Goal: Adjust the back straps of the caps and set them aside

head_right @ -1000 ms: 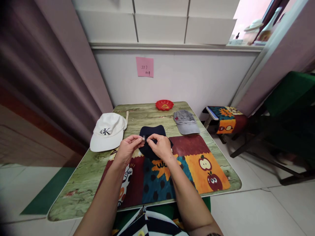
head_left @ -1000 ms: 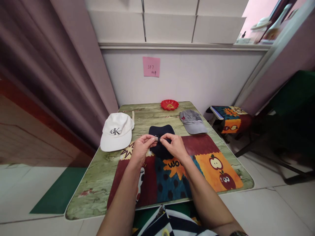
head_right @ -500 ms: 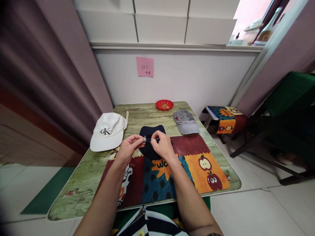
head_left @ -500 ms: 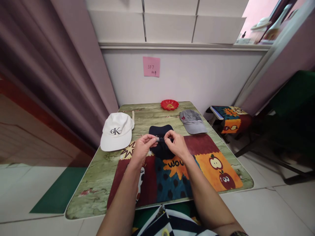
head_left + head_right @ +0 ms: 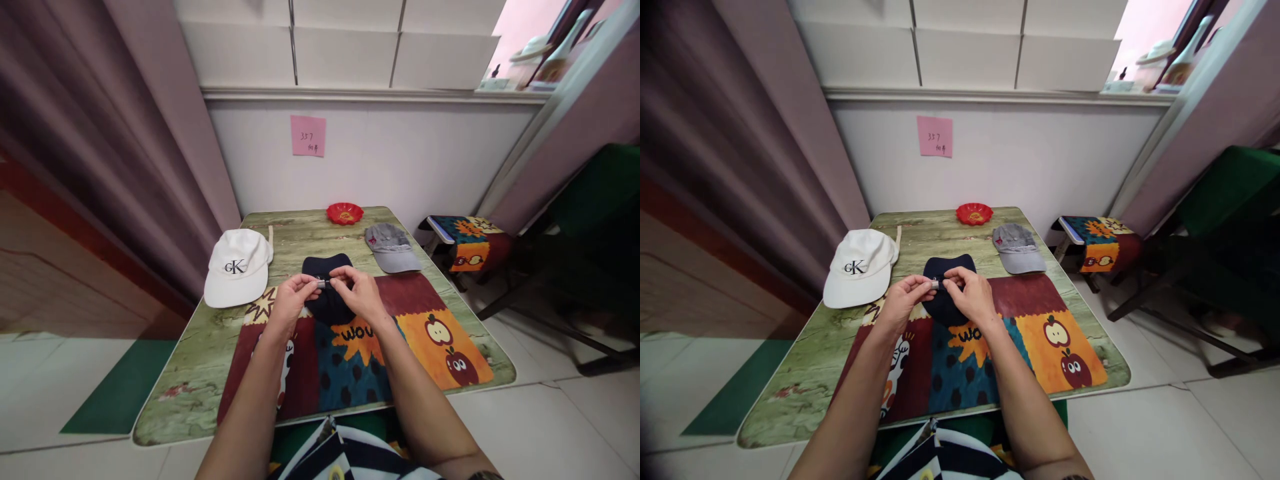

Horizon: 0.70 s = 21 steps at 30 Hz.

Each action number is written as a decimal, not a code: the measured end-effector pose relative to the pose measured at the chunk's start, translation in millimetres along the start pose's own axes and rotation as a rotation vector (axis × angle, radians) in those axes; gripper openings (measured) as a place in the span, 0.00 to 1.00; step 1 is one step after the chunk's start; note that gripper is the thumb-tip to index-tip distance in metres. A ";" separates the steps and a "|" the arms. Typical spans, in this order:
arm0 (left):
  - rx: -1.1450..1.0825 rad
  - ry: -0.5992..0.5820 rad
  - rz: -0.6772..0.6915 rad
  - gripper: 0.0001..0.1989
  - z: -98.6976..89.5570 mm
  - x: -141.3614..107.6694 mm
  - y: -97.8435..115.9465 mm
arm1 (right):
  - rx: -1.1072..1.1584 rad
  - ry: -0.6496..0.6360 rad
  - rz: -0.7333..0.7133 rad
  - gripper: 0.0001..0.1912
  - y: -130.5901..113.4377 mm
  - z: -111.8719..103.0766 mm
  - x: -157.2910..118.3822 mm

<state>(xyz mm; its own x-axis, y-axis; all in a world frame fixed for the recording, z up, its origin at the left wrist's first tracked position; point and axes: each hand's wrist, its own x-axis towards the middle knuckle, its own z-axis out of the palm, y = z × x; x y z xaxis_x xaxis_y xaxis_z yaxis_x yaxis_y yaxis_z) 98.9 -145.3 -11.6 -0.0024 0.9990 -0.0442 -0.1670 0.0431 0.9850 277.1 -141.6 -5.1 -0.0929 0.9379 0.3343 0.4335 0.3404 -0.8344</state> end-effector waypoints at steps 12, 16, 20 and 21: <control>-0.017 0.055 -0.024 0.17 -4.7 3.4 2.1 | -0.076 -0.030 -0.010 0.09 1.3 -5.1 -0.9; -0.005 0.050 -0.019 0.17 -3.3 2.2 4.2 | -0.082 -0.009 -0.009 0.10 0.7 -4.9 0.2; 0.000 0.043 -0.022 0.17 -1.4 1.8 5.9 | -0.099 0.004 -0.004 0.10 -0.5 -5.9 0.6; 0.001 0.041 -0.021 0.17 -1.1 1.7 6.0 | -0.105 0.006 0.000 0.10 -0.8 -6.0 0.5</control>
<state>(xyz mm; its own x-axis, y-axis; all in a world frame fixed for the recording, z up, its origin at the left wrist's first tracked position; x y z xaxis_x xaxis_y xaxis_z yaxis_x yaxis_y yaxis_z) 96.8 -143.4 -5.9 -0.0393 0.9966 -0.0721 -0.1667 0.0646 0.9839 282.1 -141.7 -1.6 -0.0877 0.9375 0.3369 0.5249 0.3309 -0.7842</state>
